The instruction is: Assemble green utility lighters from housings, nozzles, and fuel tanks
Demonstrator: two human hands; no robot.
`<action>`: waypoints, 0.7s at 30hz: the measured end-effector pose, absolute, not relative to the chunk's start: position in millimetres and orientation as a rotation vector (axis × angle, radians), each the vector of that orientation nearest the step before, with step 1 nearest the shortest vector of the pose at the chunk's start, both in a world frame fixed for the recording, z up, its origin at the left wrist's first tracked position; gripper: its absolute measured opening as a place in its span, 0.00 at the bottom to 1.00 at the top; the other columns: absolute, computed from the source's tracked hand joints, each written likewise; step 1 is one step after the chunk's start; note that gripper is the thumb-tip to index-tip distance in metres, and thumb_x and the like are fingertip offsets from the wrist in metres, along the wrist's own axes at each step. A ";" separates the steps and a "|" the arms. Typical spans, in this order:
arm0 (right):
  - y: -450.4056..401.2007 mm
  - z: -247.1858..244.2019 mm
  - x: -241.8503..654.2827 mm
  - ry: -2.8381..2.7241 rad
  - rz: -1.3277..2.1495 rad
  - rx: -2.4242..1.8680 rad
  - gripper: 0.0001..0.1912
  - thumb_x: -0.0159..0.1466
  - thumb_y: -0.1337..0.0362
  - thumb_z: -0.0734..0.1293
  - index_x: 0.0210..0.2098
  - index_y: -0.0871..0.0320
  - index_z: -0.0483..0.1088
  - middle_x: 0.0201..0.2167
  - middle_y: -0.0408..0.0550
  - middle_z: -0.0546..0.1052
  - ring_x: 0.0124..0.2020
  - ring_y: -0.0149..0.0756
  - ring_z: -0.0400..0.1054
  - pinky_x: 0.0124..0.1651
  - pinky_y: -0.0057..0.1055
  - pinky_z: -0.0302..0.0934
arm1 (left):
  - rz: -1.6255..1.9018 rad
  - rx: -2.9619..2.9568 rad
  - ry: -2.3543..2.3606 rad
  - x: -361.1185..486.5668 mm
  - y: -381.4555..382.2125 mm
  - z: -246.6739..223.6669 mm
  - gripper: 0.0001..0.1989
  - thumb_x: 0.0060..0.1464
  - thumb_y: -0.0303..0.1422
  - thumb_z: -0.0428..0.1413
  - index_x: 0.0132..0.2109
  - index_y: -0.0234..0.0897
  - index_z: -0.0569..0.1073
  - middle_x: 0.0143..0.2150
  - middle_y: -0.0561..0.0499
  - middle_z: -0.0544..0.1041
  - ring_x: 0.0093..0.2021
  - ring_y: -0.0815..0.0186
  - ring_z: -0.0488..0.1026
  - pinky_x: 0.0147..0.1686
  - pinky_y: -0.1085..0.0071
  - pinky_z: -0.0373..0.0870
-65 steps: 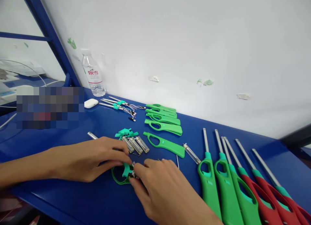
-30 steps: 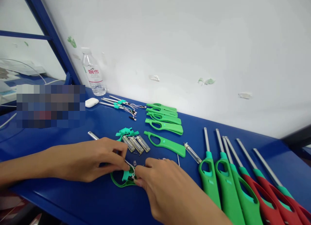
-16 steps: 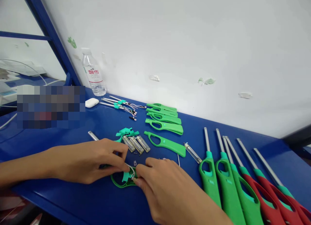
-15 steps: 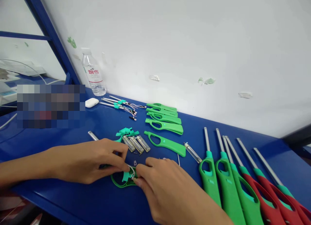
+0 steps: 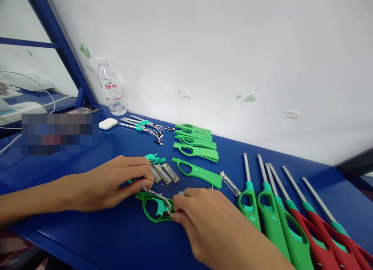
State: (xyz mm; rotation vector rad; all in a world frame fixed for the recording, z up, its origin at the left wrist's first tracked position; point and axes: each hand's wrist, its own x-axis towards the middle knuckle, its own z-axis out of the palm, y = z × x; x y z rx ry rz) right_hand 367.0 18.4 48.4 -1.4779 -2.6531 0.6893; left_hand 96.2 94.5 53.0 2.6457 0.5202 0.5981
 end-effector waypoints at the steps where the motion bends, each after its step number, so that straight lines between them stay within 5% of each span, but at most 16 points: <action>1: 18.6 49.2 369.6 -2.635 0.705 -1.488 0.12 0.78 0.67 0.63 0.36 0.51 0.69 0.37 0.40 0.78 0.39 0.39 0.74 0.41 0.37 0.56 | 0.609 2.646 0.531 96.4 95.0 52.8 0.11 0.77 0.29 0.51 0.43 0.39 0.73 0.38 0.53 0.77 0.34 0.67 0.71 0.36 0.74 0.66; 11: 22.9 54.0 373.3 -2.598 0.743 -1.559 0.13 0.76 0.62 0.65 0.33 0.52 0.66 0.35 0.38 0.77 0.34 0.35 0.68 0.37 0.35 0.52 | 0.609 2.670 0.601 95.7 93.8 50.4 0.10 0.75 0.29 0.52 0.41 0.39 0.73 0.37 0.54 0.75 0.33 0.67 0.70 0.35 0.72 0.64; 18: 20.0 54.4 372.6 -2.593 0.732 -1.581 0.14 0.75 0.61 0.66 0.32 0.51 0.66 0.34 0.37 0.77 0.32 0.35 0.67 0.35 0.35 0.50 | 0.591 2.680 0.680 97.9 98.7 48.8 0.13 0.69 0.26 0.48 0.33 0.41 0.62 0.29 0.57 0.65 0.28 0.68 0.60 0.31 0.68 0.58; 21: 19.7 53.6 371.8 -2.595 0.718 -1.585 0.14 0.75 0.61 0.66 0.32 0.51 0.65 0.33 0.37 0.77 0.32 0.36 0.67 0.35 0.35 0.50 | 0.493 2.691 0.665 93.7 100.8 52.9 0.15 0.70 0.28 0.50 0.32 0.41 0.64 0.29 0.56 0.69 0.32 0.66 0.66 0.34 0.68 0.61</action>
